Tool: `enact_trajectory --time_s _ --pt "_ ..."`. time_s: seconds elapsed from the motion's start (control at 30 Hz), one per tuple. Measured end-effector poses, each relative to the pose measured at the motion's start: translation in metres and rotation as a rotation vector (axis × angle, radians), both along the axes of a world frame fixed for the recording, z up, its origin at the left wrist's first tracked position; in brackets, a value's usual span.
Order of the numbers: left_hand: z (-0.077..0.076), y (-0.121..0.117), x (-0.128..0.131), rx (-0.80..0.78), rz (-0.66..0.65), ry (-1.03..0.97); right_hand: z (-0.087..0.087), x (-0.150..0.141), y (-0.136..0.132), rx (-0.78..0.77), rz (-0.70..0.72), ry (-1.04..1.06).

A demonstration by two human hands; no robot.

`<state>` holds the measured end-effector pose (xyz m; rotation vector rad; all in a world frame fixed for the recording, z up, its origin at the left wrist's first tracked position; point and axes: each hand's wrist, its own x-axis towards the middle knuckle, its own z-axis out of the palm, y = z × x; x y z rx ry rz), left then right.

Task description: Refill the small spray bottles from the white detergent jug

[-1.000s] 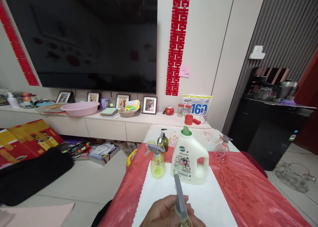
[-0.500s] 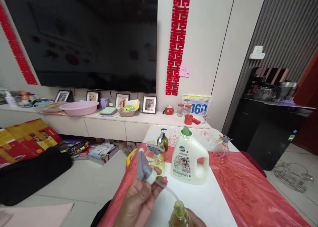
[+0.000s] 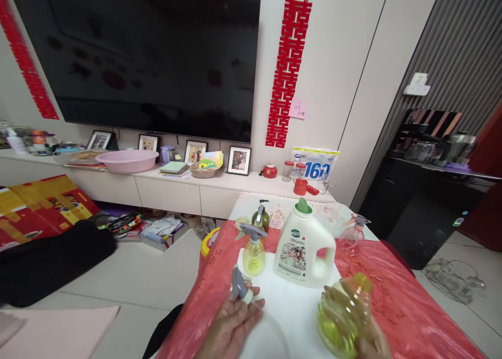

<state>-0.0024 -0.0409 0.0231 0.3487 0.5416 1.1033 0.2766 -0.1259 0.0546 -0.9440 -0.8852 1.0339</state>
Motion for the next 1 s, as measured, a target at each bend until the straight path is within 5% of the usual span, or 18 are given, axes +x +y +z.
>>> enact_trajectory --time_s 0.13,0.27,0.4,0.7,1.0 --pt "-0.028 -0.004 0.002 -0.009 -0.063 0.007 0.049 0.01 0.008 -0.035 -0.191 -0.125" --pt "-0.03 -0.004 0.0 0.008 -0.088 0.004 0.109 0.025 0.033 -0.083 -0.316 -0.582" --pt "-0.028 -0.005 -0.001 0.016 -0.125 -0.003 0.148 0.043 0.069 -0.051 -0.449 -1.029" --pt "-0.021 -0.005 -0.001 -0.029 -0.153 -0.034 0.18 0.058 0.118 -0.004 -0.479 -1.684" --pt "-0.022 -0.004 0.0 -0.036 -0.162 -0.033 0.201 0.05 0.126 -0.021 -0.493 -2.036"
